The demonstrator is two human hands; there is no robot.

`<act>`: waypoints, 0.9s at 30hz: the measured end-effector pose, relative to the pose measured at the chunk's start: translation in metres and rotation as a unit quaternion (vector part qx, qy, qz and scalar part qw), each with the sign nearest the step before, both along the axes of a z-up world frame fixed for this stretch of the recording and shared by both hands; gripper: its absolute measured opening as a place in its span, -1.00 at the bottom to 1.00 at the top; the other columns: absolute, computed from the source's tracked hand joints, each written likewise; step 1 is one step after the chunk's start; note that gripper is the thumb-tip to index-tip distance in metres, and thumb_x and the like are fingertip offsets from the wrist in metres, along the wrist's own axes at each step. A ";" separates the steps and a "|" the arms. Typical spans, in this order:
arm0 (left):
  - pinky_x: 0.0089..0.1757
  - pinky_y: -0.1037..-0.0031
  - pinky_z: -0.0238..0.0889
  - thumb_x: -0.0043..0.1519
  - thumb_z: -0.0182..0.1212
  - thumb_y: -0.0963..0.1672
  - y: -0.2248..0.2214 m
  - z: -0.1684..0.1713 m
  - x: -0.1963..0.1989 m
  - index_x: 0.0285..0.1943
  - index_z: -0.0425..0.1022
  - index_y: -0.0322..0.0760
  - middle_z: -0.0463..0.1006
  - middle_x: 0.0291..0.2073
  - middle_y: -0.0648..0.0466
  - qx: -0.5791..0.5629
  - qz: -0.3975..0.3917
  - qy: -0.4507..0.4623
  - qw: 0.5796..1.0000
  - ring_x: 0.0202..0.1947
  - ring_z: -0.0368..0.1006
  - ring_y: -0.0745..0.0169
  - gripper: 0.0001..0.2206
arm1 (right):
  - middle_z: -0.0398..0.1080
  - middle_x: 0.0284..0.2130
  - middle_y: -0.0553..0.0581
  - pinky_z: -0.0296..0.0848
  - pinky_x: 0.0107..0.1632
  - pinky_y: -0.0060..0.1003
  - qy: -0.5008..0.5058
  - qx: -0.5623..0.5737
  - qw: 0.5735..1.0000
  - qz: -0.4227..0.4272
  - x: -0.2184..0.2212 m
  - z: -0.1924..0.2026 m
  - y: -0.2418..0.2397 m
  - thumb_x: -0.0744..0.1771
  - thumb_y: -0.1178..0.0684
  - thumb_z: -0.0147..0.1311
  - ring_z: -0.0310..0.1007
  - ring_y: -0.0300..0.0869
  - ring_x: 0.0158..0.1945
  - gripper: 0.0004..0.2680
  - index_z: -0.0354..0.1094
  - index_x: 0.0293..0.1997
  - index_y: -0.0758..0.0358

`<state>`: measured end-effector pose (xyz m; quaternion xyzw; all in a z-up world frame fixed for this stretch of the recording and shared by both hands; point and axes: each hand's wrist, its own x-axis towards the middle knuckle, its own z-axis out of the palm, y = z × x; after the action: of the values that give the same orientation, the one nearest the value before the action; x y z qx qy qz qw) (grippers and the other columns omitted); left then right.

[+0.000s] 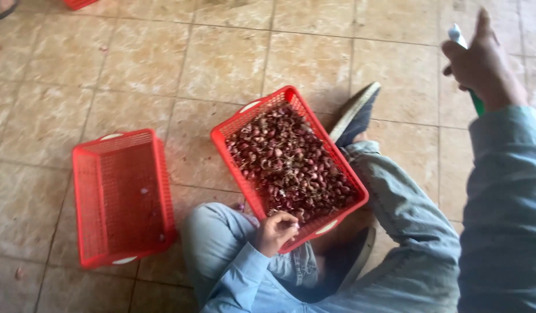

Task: Peeling the outer skin off small red onions by hand and sorting them into a separate basket.

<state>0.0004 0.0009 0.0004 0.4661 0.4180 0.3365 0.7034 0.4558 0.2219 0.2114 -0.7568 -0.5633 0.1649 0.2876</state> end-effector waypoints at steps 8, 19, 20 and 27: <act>-0.30 0.55 0.48 0.14 0.24 -0.29 0.008 -0.016 -0.002 0.01 0.61 -0.40 0.67 -0.25 -0.07 -0.041 0.041 -0.057 0.997 -0.37 0.53 0.23 -0.74 | 0.39 -0.11 0.56 0.28 -0.66 -0.25 0.021 0.027 0.999 0.020 -0.024 0.016 -0.014 0.48 0.28 -0.04 0.46 0.00 -0.42 -0.52 -0.28 0.57 0.37; -0.24 0.20 0.62 0.14 0.32 -0.37 -0.004 -0.046 0.008 -0.10 0.53 -0.52 0.67 -0.22 -0.27 -0.172 0.218 -0.256 0.926 -0.27 0.65 -0.09 -0.82 | 0.45 -0.55 0.29 0.42 -0.66 -0.40 0.539 -0.119 0.834 0.013 -0.268 -0.143 -0.273 0.33 -0.06 0.04 0.36 -0.18 -0.63 -0.54 0.17 0.45 0.11; -0.27 0.25 0.62 0.14 0.34 -0.37 -0.008 -0.052 0.009 -0.10 0.53 -0.51 0.66 -0.23 -0.26 -0.173 0.227 -0.255 0.924 -0.30 0.65 -0.07 -0.81 | 0.38 -0.57 0.30 0.28 -0.74 -0.41 0.631 -0.103 0.768 0.043 -0.279 -0.162 -0.288 0.36 0.02 -0.02 0.22 -0.23 -0.71 -0.53 0.01 0.50 0.11; -0.31 0.36 0.61 0.11 0.35 -0.38 -0.011 -0.055 0.009 -0.15 0.51 -0.49 0.63 -0.24 -0.24 -0.159 0.212 -0.260 0.928 -0.32 0.64 0.01 -0.81 | 0.29 -0.56 0.33 0.15 -0.82 -0.42 0.737 -0.064 0.663 0.112 -0.303 -0.177 -0.296 0.42 0.13 -0.13 0.05 -0.32 -0.79 -0.52 -0.22 0.56 0.16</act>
<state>0.0091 -0.0106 -0.0545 0.1447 0.3574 0.5161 0.7648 0.1532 -0.0745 0.0348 -0.3352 -0.2358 0.7358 0.5391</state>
